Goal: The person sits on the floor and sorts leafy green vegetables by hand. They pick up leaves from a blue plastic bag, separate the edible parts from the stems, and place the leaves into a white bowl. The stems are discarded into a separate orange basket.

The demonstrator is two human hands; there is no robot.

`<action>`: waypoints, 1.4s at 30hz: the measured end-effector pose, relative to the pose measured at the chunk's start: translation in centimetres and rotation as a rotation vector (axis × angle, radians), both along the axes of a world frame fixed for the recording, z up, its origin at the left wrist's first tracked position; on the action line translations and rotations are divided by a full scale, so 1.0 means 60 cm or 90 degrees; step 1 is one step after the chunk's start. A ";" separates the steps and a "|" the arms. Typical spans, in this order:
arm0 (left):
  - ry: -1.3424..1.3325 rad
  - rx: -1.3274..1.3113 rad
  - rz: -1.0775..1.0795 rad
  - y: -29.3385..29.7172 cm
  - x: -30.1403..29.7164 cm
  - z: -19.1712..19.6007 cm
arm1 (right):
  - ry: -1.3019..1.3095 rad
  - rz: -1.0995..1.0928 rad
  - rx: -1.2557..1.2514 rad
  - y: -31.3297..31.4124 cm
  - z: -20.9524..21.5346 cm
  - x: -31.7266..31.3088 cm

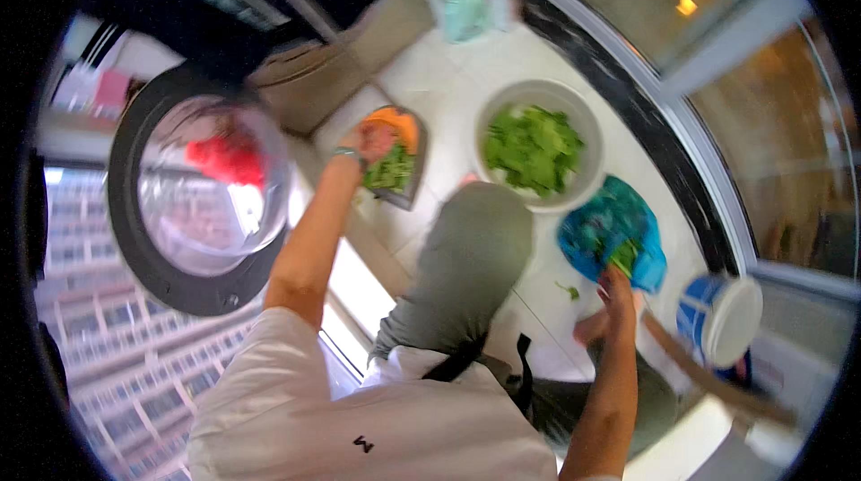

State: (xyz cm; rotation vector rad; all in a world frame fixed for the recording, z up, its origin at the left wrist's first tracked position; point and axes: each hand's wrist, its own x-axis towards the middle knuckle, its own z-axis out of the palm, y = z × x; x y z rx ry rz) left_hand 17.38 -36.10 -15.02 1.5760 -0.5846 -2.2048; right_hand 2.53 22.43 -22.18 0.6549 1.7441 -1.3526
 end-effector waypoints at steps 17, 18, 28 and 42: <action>0.503 -0.622 -0.891 0.519 -0.227 0.411 | 0.127 -0.407 -0.127 0.002 -0.017 -0.081; 0.512 -0.635 -0.909 0.543 -0.238 0.393 | 0.129 -0.447 -0.168 -0.009 -0.015 -0.091; 0.320 -0.992 -1.127 0.575 -0.246 0.319 | -0.087 -0.461 0.032 -0.035 -0.062 -0.106; 0.340 -1.220 -1.123 0.590 -0.251 0.315 | 0.088 -0.030 0.516 0.048 -0.266 -0.089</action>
